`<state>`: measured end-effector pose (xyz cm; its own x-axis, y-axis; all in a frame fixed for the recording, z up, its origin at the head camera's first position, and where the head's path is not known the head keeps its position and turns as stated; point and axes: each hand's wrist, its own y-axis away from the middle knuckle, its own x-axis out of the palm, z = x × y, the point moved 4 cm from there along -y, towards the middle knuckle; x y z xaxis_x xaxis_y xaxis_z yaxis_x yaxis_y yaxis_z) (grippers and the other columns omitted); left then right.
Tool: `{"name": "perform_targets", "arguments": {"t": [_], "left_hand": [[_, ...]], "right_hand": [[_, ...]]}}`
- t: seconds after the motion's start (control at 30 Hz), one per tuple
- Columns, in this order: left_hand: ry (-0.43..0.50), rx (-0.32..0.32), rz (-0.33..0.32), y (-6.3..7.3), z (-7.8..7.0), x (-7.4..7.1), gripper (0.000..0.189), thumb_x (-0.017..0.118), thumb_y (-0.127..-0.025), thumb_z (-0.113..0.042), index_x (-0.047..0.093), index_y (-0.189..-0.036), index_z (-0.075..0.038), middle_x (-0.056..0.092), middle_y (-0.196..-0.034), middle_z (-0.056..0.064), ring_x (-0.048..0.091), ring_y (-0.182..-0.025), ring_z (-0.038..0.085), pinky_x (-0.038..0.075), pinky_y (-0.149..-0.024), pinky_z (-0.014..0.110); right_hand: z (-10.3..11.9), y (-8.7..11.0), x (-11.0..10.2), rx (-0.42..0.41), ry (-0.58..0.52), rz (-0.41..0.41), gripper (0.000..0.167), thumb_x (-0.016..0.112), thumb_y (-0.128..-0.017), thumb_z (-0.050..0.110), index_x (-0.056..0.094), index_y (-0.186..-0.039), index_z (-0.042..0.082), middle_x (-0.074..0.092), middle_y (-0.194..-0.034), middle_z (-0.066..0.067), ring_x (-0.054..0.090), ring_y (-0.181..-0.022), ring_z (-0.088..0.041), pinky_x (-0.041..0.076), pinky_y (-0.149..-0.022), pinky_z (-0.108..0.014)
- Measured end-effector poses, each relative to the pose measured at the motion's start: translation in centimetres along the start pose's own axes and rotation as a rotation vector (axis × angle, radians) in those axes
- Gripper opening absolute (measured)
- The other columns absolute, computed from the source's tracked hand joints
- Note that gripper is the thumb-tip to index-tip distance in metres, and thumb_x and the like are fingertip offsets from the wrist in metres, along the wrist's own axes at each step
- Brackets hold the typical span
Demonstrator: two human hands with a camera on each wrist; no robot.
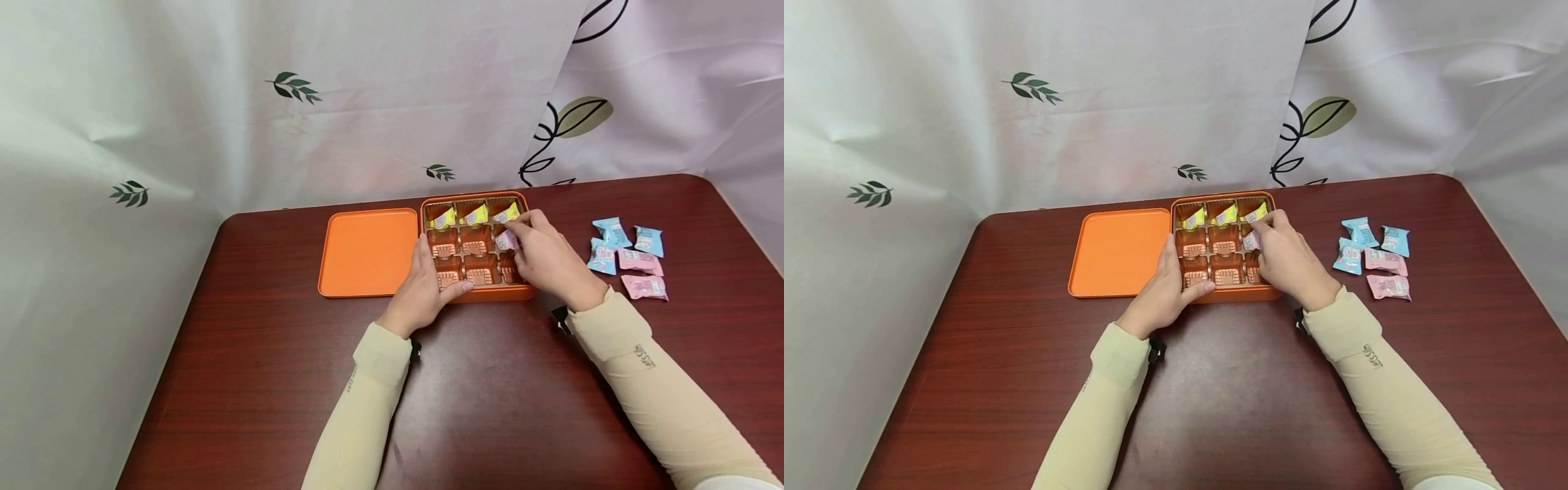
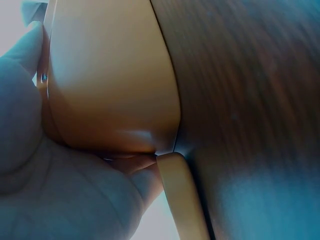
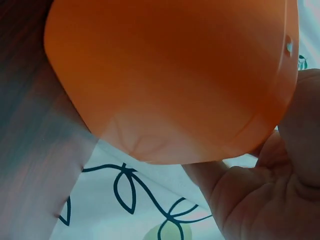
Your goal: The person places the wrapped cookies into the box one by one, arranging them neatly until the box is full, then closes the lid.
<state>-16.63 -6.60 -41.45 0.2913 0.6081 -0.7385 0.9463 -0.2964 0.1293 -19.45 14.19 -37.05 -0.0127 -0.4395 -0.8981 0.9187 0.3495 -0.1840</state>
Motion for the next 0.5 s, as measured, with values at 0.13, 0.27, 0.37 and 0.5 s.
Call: {"name": "perform_targets", "arguments": {"t": [0.13, 0.27, 0.37, 0.5], "left_hand": [[0.003, -0.001, -0.001, 0.01, 0.0, 0.02, 0.115, 0.063, -0.094, -0.056, -0.015, -0.159, -0.004, -0.01, -0.166, 0.02, 0.016, -0.151, 0.031, 0.031, -0.116, 0.041], [-0.003, 0.001, -0.003, -0.01, -0.02, 0.03, 0.115, 0.063, -0.094, -0.057, -0.015, -0.159, -0.004, -0.01, -0.166, 0.02, 0.016, -0.151, 0.031, 0.032, -0.115, 0.041], [-0.009, 0.005, -0.005, -0.02, -0.03, 0.03, 0.114, 0.063, -0.094, -0.057, -0.015, -0.159, -0.004, -0.01, -0.166, 0.021, 0.015, -0.152, 0.031, 0.031, -0.116, 0.041], [-0.002, 0.003, -0.003, 0.0, -0.01, 0.01, 0.114, 0.063, -0.094, -0.057, -0.015, -0.159, -0.004, -0.01, -0.166, 0.021, 0.016, -0.151, 0.031, 0.032, -0.115, 0.041]], "right_hand": [[0.01, 0.13, 0.06, -0.049, 0.05, -0.009, 0.038, 0.059, -0.086, -0.007, 0.062, -0.123, -0.016, 0.054, -0.121, -0.03, 0.061, -0.098, -0.041, 0.053, -0.076, -0.054], [-0.01, 0.16, -0.04, -0.084, 0.087, -0.031, 0.03, 0.062, -0.086, -0.007, 0.066, -0.114, -0.016, 0.059, -0.114, -0.029, 0.059, -0.101, -0.043, 0.051, -0.084, -0.055], [0.03, 0.14, -0.17, -0.105, 0.109, -0.041, 0.028, 0.063, -0.085, -0.006, 0.068, -0.111, -0.016, 0.062, -0.11, -0.03, 0.057, -0.1, -0.046, 0.049, -0.089, -0.055], [0.05, 0.24, -0.33, -0.126, 0.126, -0.044, 0.025, 0.066, -0.085, -0.005, 0.069, -0.108, -0.016, 0.062, -0.107, -0.03, 0.055, -0.098, -0.046, 0.048, -0.089, -0.053]]}}
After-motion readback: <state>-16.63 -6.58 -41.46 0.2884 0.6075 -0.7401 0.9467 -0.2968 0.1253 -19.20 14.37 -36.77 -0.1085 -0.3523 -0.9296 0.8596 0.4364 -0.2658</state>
